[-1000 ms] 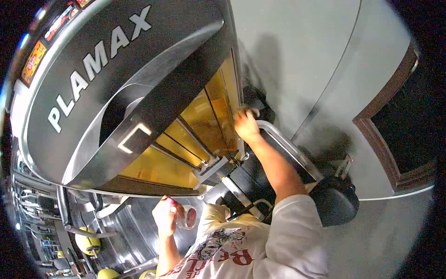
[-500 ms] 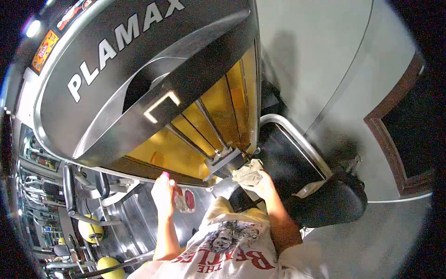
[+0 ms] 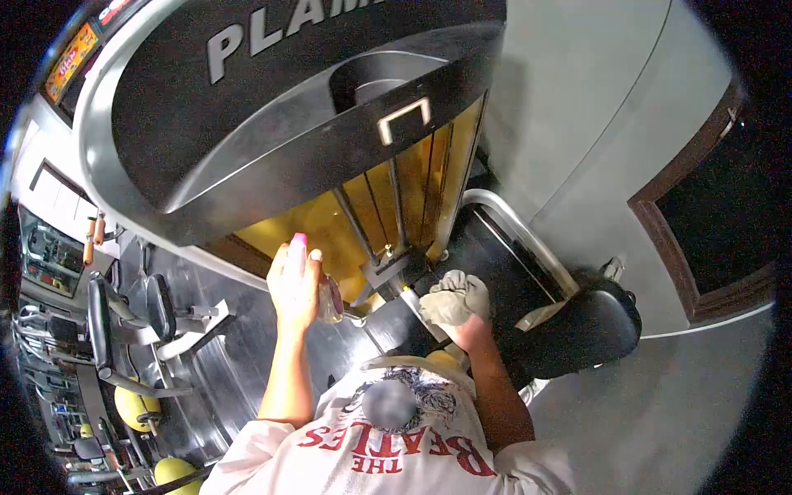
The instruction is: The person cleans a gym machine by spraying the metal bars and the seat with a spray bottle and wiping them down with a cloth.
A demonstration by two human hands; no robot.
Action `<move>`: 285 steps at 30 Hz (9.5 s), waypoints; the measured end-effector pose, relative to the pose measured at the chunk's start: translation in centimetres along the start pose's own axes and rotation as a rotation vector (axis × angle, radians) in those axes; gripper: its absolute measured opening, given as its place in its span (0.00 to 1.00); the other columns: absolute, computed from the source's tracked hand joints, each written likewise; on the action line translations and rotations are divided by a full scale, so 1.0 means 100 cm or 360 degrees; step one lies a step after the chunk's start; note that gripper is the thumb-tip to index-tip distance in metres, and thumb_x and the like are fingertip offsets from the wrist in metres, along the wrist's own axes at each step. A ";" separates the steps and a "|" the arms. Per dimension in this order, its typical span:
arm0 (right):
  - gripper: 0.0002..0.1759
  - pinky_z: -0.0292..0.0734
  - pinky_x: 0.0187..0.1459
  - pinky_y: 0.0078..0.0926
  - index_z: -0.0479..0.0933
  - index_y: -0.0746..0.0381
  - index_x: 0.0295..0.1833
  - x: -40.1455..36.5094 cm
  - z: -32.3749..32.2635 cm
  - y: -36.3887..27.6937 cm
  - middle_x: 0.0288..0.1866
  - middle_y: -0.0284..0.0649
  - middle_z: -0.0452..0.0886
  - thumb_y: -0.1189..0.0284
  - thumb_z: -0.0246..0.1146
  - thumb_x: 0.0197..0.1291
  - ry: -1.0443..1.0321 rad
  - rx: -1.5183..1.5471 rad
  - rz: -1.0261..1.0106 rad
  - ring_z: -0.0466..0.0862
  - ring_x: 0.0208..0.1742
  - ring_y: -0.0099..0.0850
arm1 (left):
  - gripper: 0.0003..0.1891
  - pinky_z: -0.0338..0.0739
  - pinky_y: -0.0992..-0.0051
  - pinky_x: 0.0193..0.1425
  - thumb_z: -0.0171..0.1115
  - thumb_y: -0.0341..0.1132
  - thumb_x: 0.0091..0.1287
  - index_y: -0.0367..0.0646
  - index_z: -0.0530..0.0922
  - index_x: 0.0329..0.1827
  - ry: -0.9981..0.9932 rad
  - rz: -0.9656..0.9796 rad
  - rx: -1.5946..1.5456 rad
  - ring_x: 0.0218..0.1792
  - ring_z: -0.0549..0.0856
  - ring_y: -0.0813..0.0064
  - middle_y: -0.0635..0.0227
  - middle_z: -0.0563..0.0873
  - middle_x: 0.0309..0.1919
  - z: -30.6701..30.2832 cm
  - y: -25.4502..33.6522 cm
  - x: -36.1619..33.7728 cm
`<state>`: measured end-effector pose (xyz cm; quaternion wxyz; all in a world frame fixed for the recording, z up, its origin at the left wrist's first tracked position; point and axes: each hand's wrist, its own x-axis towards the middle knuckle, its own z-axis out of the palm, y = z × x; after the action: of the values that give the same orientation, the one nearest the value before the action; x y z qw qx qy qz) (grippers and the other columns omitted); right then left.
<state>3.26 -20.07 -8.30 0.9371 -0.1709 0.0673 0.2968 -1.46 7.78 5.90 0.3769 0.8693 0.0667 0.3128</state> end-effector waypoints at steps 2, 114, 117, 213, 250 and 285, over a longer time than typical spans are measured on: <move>0.18 0.76 0.52 0.44 0.76 0.56 0.39 0.019 -0.023 0.017 0.40 0.40 0.81 0.53 0.51 0.67 -0.0375 -0.0078 0.0033 0.80 0.43 0.41 | 0.09 0.72 0.69 0.38 0.62 0.34 0.67 0.36 0.75 0.40 0.0023 0.0060 -0.0046 0.30 0.75 0.69 0.63 0.74 0.29 -0.007 -0.002 -0.002; 0.34 0.60 0.70 0.51 0.68 0.63 0.70 0.292 0.059 0.063 0.70 0.51 0.69 0.63 0.67 0.60 -0.0154 -0.3491 -0.2231 0.67 0.71 0.53 | 0.08 0.78 0.78 0.25 0.71 0.30 0.60 0.32 0.86 0.33 -0.0567 0.0221 -0.1551 0.20 0.85 0.76 0.60 0.88 0.24 -0.149 -0.093 0.044; 0.34 0.60 0.70 0.51 0.68 0.63 0.70 0.293 0.057 0.065 0.70 0.51 0.69 0.63 0.67 0.60 -0.0185 -0.3490 -0.2216 0.67 0.71 0.53 | 0.07 0.78 0.78 0.25 0.71 0.30 0.60 0.32 0.86 0.33 -0.0572 0.0214 -0.1542 0.20 0.85 0.76 0.60 0.88 0.24 -0.149 -0.091 0.044; 0.26 0.68 0.64 0.45 0.72 0.65 0.66 0.275 0.031 0.125 0.67 0.57 0.72 0.62 0.57 0.68 0.0245 -0.3218 -0.1152 0.72 0.67 0.53 | 0.14 0.78 0.75 0.24 0.70 0.34 0.58 0.28 0.83 0.36 -0.0522 0.0172 -0.1788 0.18 0.83 0.71 0.50 0.87 0.29 -0.143 -0.099 0.037; 0.44 0.69 0.66 0.45 0.71 0.65 0.65 0.268 0.031 0.128 0.65 0.54 0.75 0.53 0.78 0.46 0.0631 -0.3022 -0.0483 0.74 0.66 0.52 | 0.10 0.77 0.77 0.23 0.67 0.29 0.60 0.28 0.84 0.39 -0.0413 0.0066 -0.1701 0.18 0.83 0.74 0.52 0.88 0.29 -0.141 -0.092 0.032; 0.43 0.74 0.61 0.42 0.70 0.67 0.66 0.308 -0.054 0.127 0.61 0.54 0.78 0.54 0.75 0.49 0.0202 -0.2805 -0.0820 0.80 0.58 0.50 | 0.14 0.75 0.77 0.22 0.64 0.35 0.61 0.28 0.84 0.32 -0.0137 -0.0082 -0.1403 0.17 0.81 0.74 0.56 0.87 0.25 -0.131 -0.074 0.022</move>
<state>20.83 4.12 -23.95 0.4997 -0.8488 -0.1720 0.0130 -6.66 21.87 8.62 0.7217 0.6358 -0.0673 0.2653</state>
